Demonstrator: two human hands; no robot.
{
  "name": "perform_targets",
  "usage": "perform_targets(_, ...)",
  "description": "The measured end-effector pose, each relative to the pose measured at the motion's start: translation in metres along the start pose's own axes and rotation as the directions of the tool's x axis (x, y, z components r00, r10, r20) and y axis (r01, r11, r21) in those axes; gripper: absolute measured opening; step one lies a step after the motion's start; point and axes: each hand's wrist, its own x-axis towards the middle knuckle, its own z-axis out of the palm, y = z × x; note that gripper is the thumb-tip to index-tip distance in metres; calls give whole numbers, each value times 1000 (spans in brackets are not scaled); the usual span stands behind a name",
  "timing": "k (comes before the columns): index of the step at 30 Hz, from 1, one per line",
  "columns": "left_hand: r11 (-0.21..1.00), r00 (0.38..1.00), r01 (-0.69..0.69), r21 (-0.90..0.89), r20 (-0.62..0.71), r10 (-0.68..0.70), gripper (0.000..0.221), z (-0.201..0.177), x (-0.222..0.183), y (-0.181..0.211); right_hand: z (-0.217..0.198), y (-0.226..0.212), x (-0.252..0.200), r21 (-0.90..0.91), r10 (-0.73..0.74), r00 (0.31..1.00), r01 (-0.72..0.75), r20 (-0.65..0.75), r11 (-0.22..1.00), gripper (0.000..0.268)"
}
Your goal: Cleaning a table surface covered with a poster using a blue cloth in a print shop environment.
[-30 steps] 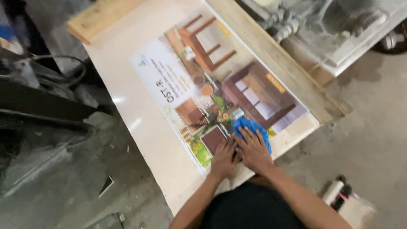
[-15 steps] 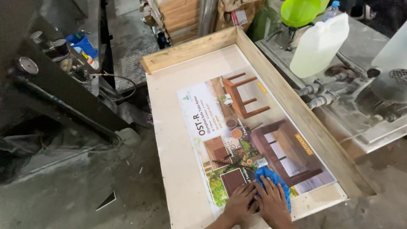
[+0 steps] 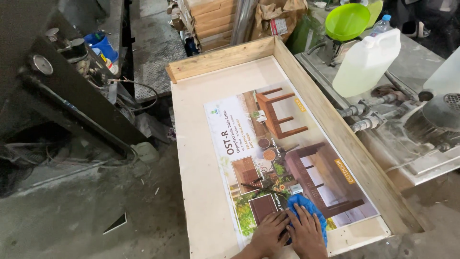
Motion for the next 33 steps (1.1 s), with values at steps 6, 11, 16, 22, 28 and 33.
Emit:
perform_targets(6, 999, 999, -31, 41, 16, 30, 51, -1, -2, 0, 17, 4, -1, -93, -14, 996, 5, -88, 996, 71)
perform_targets(11, 998, 997, 28, 54, 66, -31, 58, 14, -10, -17, 42, 14, -6, -97, 26, 996, -34, -88, 995, 69)
perform_targets(16, 998, 1000, 0, 61, -16, 1, 53, 23, -14, -27, 69, 26, -5, -116, 21, 979, -46, -205, 992, 70)
perform_targets(22, 998, 997, 24, 58, 69, -28, 59, 30, -15, -34, 83, 39, -9, -107, 24, 985, -43, -172, 993, 79)
perform_targets(28, 998, 996, 64, -3, 63, -64, 56, 11, -12, -15, 59, 28, -9, -131, 29, 993, -43, -113, 990, 72)
perform_targets(33, 999, 1000, -14, 29, -13, 15, 53, 5, -10, -11, 42, 22, -7, -97, -14, 992, 2, -126, 995, 73)
